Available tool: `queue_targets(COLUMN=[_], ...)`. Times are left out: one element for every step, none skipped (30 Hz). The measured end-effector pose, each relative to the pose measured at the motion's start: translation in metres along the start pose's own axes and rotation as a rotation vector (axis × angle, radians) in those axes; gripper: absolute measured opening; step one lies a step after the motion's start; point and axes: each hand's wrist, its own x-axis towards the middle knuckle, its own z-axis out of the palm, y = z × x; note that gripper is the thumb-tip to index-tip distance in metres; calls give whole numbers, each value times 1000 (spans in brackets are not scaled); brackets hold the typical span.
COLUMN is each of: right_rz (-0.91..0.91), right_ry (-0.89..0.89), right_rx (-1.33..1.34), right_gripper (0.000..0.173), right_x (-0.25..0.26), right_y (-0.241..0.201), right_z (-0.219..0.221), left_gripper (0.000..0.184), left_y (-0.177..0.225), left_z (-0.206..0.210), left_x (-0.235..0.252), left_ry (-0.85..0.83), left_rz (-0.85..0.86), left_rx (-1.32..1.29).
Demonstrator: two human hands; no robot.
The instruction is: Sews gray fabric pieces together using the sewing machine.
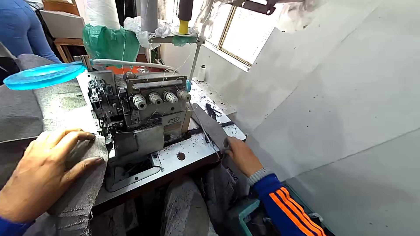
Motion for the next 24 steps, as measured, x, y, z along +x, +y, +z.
queue_targets(right_rz=[-48, -99, -147, -190, -228, -253, -253, -235, -221, -209, -202, -194, -181, -178, -183, -196, -216, -242, -272, -294, -310, -339, -367, -372], right_ry=[-2, 13, 37, 67, 97, 112, 96, 57, 18, -17, -45, -73, -104, -124, -139, -140, -119, -69, 17, 123, 250, 410, 567, 685], right_rx=[4, 16, 34, 46, 51, 47, 32, 16, -2, -16, -23, -26, -31, -33, -28, -13, 17, 59, 94, 103, 92, 88, 119, 207], right_gripper=[18, 14, 12, 10, 9, 12, 17, 22, 22, 21, 18, 17, 16, 16, 15, 15, 14, 13, 13, 14, 16, 19, 26, 34], right_x=[1, 1, 2, 3, 4, 6, 7, 8, 8, 9, 9, 10, 9, 9, 10, 11, 12, 12, 11, 9, 6, 3, -1, -7], right_y=[3, 7, 11, 16, 19, 20, 18, 14, 11, 8, 6, 5, 3, 3, 4, 6, 7, 8, 8, 5, -3, -15, -33, -57], right_z=[-1, -2, -4, -5, -7, -9, -10, -11, -11, -10, -12, -13, -15, -16, -17, -19, -22, -27, -33, -41, -48, -52, -54, -53], left_gripper=[73, 77, 78, 77, 76, 74, 73, 71, 70, 70, 71, 72, 73, 74, 75, 76, 75, 73, 67, 55, 41, 29, 19, 14], left_y=[-3, -5, -6, -7, -9, -9, -9, -9, -10, -11, -11, -12, -13, -14, -15, -15, -16, -16, -17, -17, -16, -13, -7, 0], left_z=[2, 3, 4, 5, 6, 5, 2, 0, -1, 0, 0, 1, 2, 3, 4, 4, 4, 4, 3, 1, -4, -11, -20, -31], left_x=[0, -1, -2, -3, -4, -4, -2, -1, 0, 1, 1, 1, 0, -1, -1, -1, -1, 0, 2, 4, 7, 10, 13, 18], left_ry=[0, 7, 18, 25, 30, 23, 6, -13, -27, -22, -13, -5, 4, 8, 12, 9, 5, 4, 0, -5, -5, -7, -16, -27], left_rz=[24, 45, 61, 71, 74, 71, 67, 61, 55, 54, 55, 57, 60, 61, 61, 60, 59, 64, 75, 90, 101, 105, 100, 107], left_rx=[24, 44, 61, 74, 80, 78, 70, 60, 52, 44, 38, 35, 38, 41, 43, 45, 44, 37, 14, -31, -89, -150, -220, -270])
